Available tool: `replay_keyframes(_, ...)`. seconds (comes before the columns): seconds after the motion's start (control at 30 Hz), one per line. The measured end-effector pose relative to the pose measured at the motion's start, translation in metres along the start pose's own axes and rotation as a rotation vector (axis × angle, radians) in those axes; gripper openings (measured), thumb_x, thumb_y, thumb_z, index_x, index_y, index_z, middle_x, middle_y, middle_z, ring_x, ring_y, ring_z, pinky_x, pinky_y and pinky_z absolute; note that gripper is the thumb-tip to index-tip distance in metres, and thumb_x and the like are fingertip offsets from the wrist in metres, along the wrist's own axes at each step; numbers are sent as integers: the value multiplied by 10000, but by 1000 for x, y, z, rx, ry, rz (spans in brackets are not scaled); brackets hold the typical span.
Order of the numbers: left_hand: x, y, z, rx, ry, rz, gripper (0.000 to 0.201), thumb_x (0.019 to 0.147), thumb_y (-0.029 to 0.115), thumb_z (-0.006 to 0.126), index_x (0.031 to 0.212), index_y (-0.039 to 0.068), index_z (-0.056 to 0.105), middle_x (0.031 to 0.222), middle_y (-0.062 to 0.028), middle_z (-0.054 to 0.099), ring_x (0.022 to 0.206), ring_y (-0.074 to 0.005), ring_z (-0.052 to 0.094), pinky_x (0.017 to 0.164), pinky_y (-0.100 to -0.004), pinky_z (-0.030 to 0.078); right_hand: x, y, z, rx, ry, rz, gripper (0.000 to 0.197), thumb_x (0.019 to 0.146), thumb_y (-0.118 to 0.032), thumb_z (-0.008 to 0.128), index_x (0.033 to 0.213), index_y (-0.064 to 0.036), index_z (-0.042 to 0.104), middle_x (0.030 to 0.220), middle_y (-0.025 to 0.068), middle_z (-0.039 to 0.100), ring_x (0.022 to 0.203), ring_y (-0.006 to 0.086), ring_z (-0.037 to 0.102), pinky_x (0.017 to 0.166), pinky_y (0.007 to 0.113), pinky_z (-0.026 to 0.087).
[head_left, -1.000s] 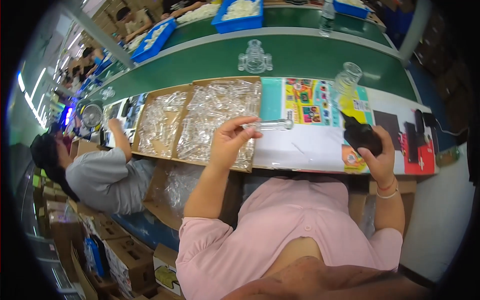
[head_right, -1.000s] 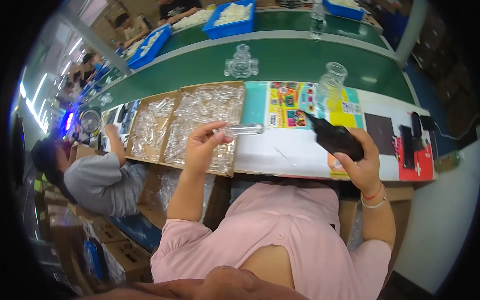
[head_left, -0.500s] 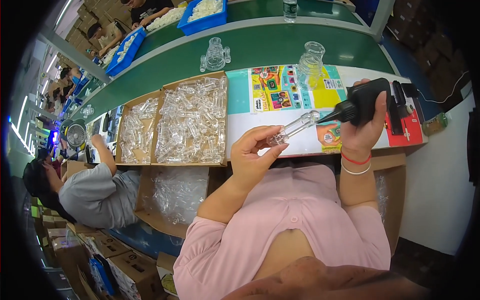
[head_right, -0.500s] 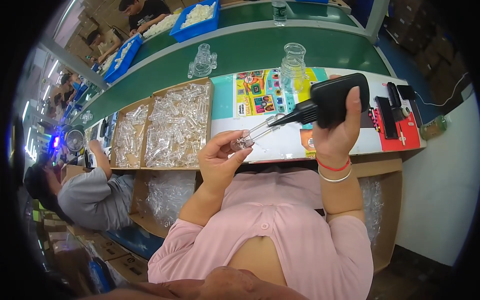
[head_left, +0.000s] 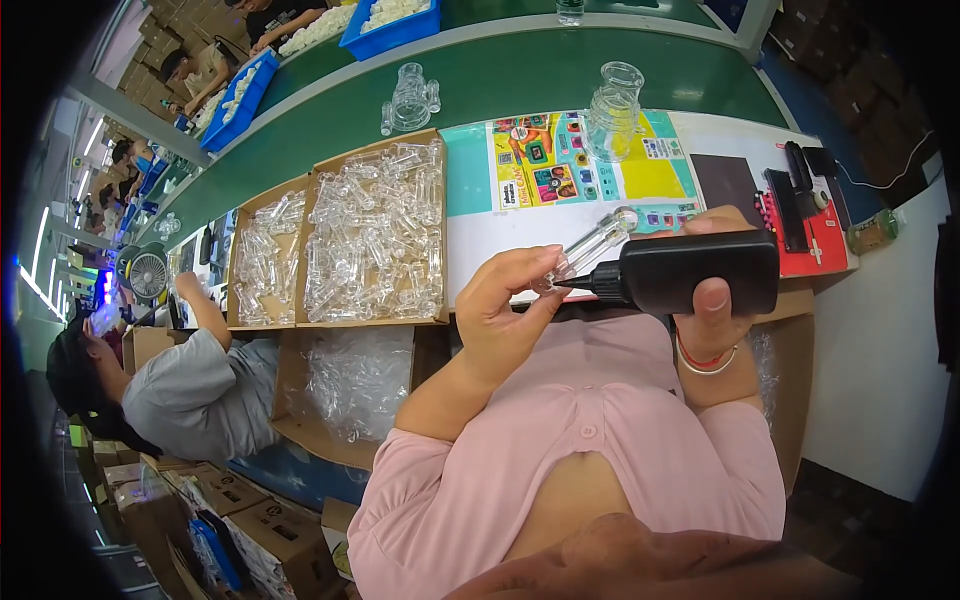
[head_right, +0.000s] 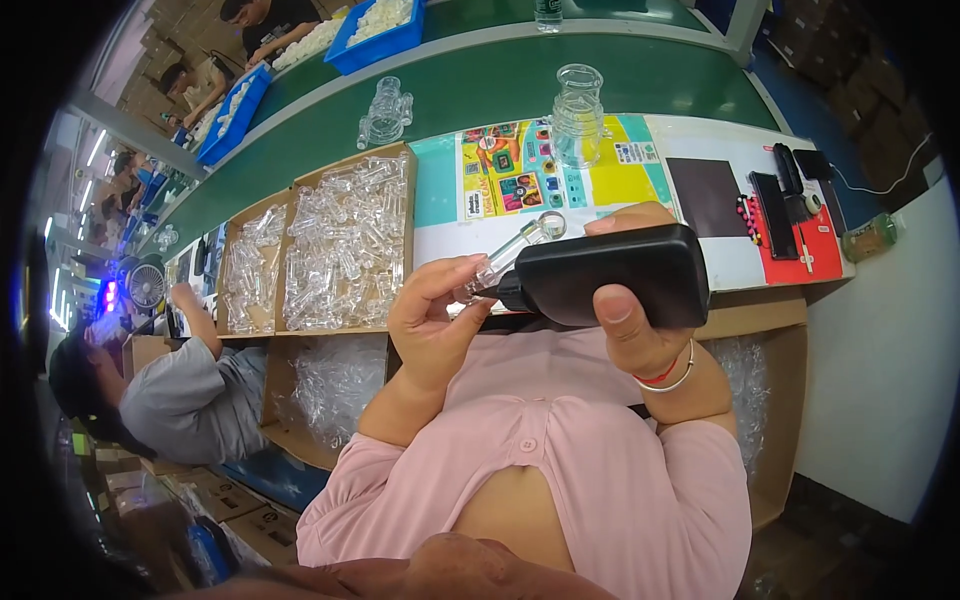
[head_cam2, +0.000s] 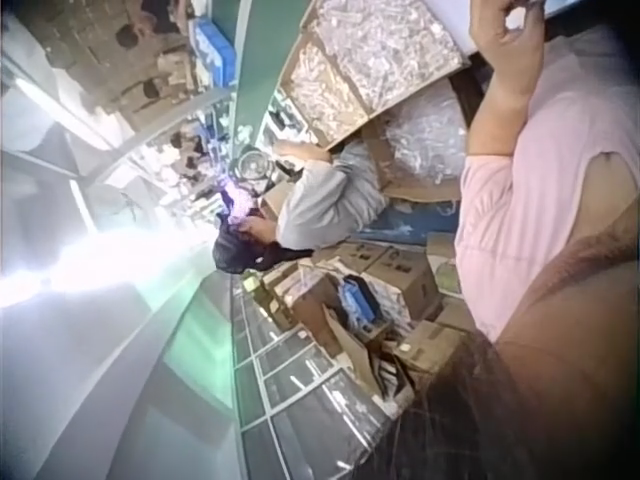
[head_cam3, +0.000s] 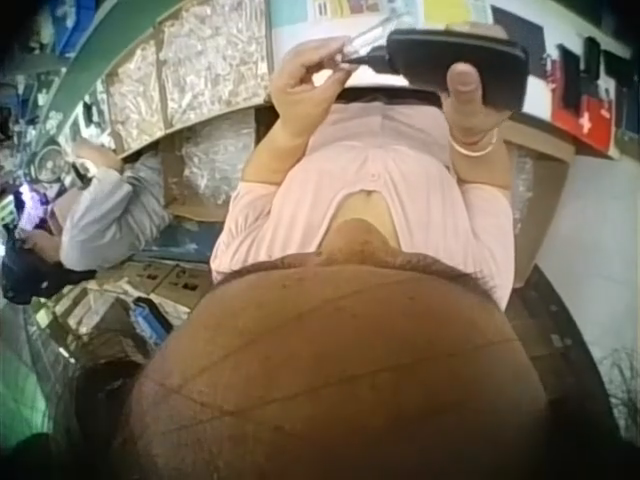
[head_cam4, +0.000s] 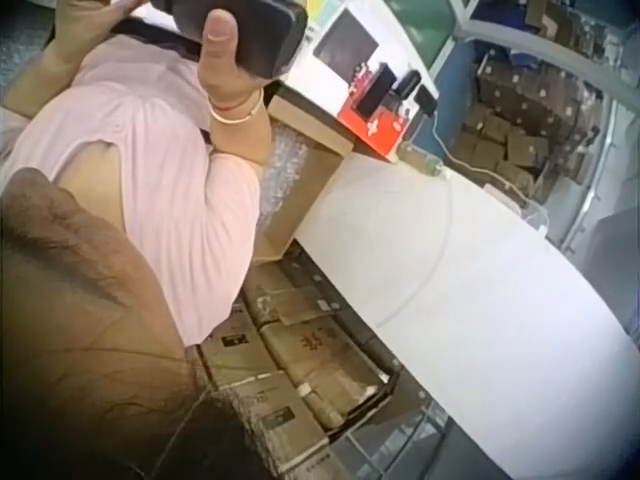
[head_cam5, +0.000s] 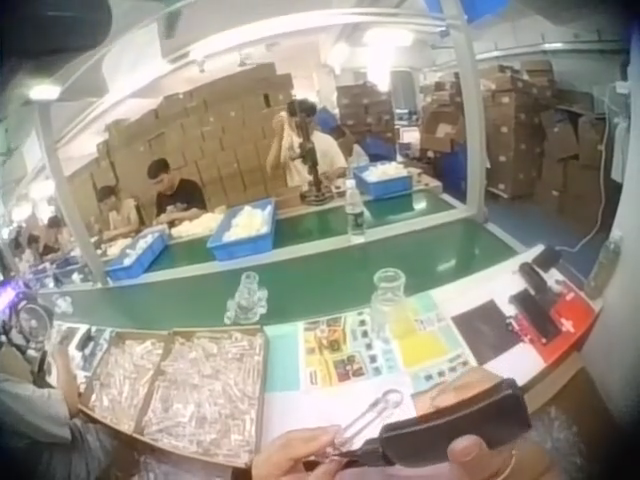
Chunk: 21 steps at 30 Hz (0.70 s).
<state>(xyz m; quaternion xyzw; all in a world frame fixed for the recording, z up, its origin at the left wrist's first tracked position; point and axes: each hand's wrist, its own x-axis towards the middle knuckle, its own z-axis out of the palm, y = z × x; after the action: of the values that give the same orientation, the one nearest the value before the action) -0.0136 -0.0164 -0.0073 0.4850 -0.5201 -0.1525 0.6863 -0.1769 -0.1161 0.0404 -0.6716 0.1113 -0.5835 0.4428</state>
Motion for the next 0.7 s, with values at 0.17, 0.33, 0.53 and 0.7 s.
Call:
replay_keyframes(0.17, 1, 2, -2, 7, -15, 5, 402, 633, -119, 682, 1005, 7, 596, 1020, -117, 588, 811, -108, 529, 654, -208, 416, -5, 1, -2, -43, -52, 0, 424, 813, -342, 595, 999, 33, 522, 913, 118, 553, 801, 191, 522, 715, 288, 419)
replay_keyframes(0.33, 1, 5, -1, -4, -20, 7, 403, 633, -128, 670, 1005, 5, 592, 1023, -127, 589, 840, -123, 542, 665, -213, 426, -3, -2, -1, -82, -97, -104, 406, 816, -318, 590, 1014, 27, 512, 892, 111, 548, 783, 189, 522, 688, 283, 427)
replay_keyframes(0.53, -1, 5, -4, 19, -31, 50, 385, 635, -126, 666, 993, -4, 595, 1023, -142, 586, 864, -137, 553, 658, -211, 437, -3, -5, 0, -128, -133, -146, 400, 818, -313, 589, 1014, 27, 514, 894, 118, 546, 764, 188, 519, 680, 284, 428)
replay_keyframes(0.7, -1, 5, -5, 90, -52, 131, 390, 630, -132, 667, 992, -2, 597, 1023, -164, 583, 846, -159, 583, 652, -216, 467, -6, 0, 3, 28, -22, -25, 405, 816, -322, 597, 978, 42, 524, 920, 129, 548, 808, 188, 519, 708, 278, 420)
